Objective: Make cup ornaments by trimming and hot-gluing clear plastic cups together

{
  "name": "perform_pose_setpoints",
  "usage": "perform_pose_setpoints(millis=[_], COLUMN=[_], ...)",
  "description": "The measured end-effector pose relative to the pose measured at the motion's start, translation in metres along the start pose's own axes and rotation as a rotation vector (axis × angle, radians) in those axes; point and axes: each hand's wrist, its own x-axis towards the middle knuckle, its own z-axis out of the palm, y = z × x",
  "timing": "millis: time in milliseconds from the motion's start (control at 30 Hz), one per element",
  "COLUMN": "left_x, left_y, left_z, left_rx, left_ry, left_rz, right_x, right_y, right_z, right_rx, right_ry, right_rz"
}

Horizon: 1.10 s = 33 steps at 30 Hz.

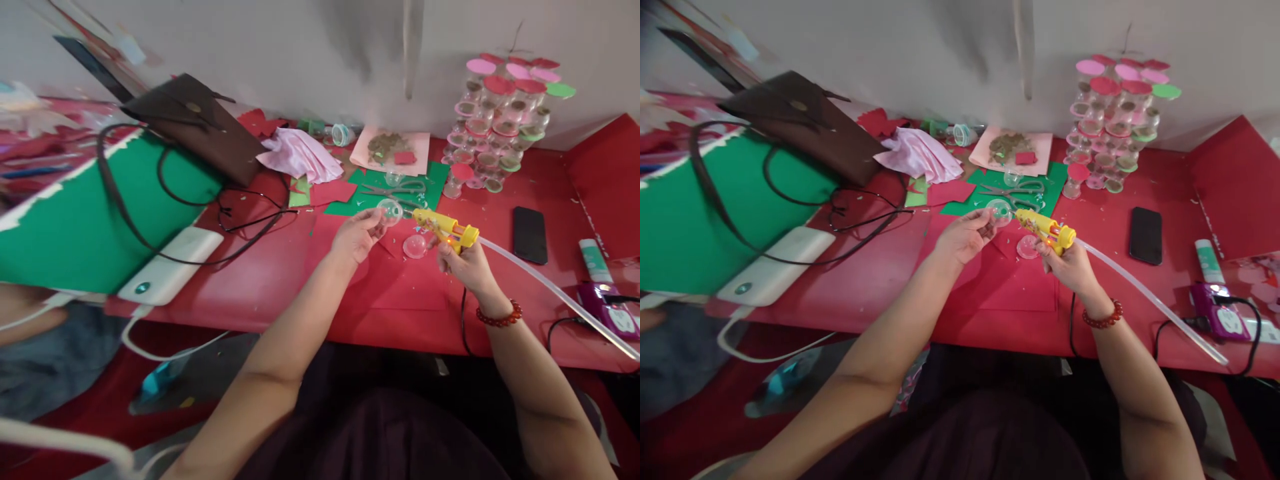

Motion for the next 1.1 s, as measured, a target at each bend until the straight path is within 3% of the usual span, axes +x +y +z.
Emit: perform_pose_setpoints(millis=[133, 667, 1100], left_x=[0.008, 0.007, 0.003], left_y=[-0.005, -0.008, -0.005], left_z=[-0.001, -0.001, 0.0], left_rx=[0.069, 0.065, 0.064], left_ry=[0.071, 0.034, 0.016], left_rz=[0.043, 0.058, 0.058], right_x=[-0.001, 0.0, 0.001], right_y=[0.002, 0.015, 0.02], right_z=[0.002, 0.002, 0.001], right_rx=[0.006, -0.076, -0.065], right_ry=[-0.013, 0.079, 0.077], right_rz=[-0.001, 0.049, 0.059])
